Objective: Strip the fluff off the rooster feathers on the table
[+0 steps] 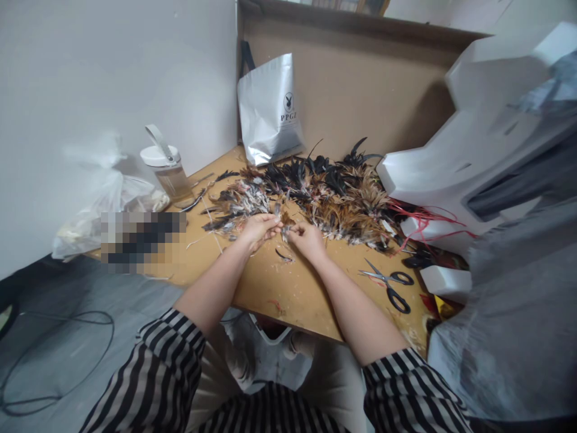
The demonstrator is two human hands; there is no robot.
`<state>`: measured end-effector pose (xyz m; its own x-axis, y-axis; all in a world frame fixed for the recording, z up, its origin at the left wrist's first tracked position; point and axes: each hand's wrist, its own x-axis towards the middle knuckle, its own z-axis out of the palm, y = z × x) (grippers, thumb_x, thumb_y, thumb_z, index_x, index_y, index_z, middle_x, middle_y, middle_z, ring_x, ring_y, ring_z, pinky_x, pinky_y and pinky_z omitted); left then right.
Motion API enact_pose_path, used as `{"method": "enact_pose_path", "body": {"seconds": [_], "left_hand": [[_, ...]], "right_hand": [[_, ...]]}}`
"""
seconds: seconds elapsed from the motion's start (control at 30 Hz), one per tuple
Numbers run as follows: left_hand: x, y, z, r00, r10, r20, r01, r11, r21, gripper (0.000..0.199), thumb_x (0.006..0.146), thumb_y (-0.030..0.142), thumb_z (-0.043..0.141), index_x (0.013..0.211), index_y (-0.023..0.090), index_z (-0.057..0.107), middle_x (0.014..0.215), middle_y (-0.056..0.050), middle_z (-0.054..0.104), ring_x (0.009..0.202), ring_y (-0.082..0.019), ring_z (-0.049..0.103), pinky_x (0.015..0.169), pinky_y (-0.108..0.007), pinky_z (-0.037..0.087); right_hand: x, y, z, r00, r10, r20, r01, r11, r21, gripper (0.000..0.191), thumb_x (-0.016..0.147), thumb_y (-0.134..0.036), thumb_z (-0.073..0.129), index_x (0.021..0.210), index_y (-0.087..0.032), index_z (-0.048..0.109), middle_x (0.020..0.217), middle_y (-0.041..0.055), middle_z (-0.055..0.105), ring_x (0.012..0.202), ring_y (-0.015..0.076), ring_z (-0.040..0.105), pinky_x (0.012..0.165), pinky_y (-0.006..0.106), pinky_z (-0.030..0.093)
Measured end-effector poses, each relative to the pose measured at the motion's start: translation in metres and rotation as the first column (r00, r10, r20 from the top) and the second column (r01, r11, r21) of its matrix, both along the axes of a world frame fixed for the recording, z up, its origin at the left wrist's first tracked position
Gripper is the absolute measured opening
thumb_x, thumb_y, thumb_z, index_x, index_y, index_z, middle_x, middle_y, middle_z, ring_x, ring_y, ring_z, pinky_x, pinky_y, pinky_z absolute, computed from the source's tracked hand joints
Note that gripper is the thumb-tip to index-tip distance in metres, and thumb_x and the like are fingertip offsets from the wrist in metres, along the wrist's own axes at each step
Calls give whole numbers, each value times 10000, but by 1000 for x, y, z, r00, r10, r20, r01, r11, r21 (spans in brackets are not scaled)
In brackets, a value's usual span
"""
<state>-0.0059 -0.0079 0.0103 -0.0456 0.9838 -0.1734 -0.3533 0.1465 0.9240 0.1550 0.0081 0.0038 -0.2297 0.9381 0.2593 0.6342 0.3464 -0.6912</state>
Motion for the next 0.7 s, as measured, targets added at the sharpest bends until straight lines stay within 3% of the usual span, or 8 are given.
{"method": "enact_pose_path", "body": {"seconds": [0.13,0.23,0.43,0.6,0.7], "left_hand": [[0,0,-1,1000,-9,-12,9,1000,6,142,662,189,689,724,98,599,656,-35,624,487,-44,544,427,-123,390],[0,0,-2,999,-40,-7,40,999,9,161,648,205,701,723,101,603,655,-35,629,495,-47,548,432,-125,388],[1,-1,-1,993,-116,-9,116,993,-6,134,673,183,681,719,78,612,697,-70,652,535,-68,586,473,-138,432],[2,-3,-1,992,-130,-2,130,991,-30,121,685,163,673,734,75,606,756,-95,667,578,-88,615,505,-150,456],[2,-3,-1,991,-130,-5,130,991,-22,121,688,162,671,739,76,603,786,-106,670,606,-102,627,524,-164,466]], "right_hand": [[-3,-4,4,974,-57,217,57,998,7,172,656,-348,549,631,-195,623,614,13,609,564,117,486,533,225,297],[2,1,1,986,-16,168,23,999,-39,156,654,-276,498,616,-186,620,619,8,610,558,109,486,531,218,306],[11,10,-4,999,2,51,4,992,-123,229,649,-336,490,643,-155,630,579,-13,577,518,92,446,503,202,308],[5,3,2,983,-57,177,71,994,-77,301,634,-470,537,639,-185,634,579,-8,587,537,106,469,510,212,299],[2,0,4,971,-49,234,64,996,-59,214,641,-393,540,624,-200,632,604,5,609,560,113,487,528,218,305]]}}
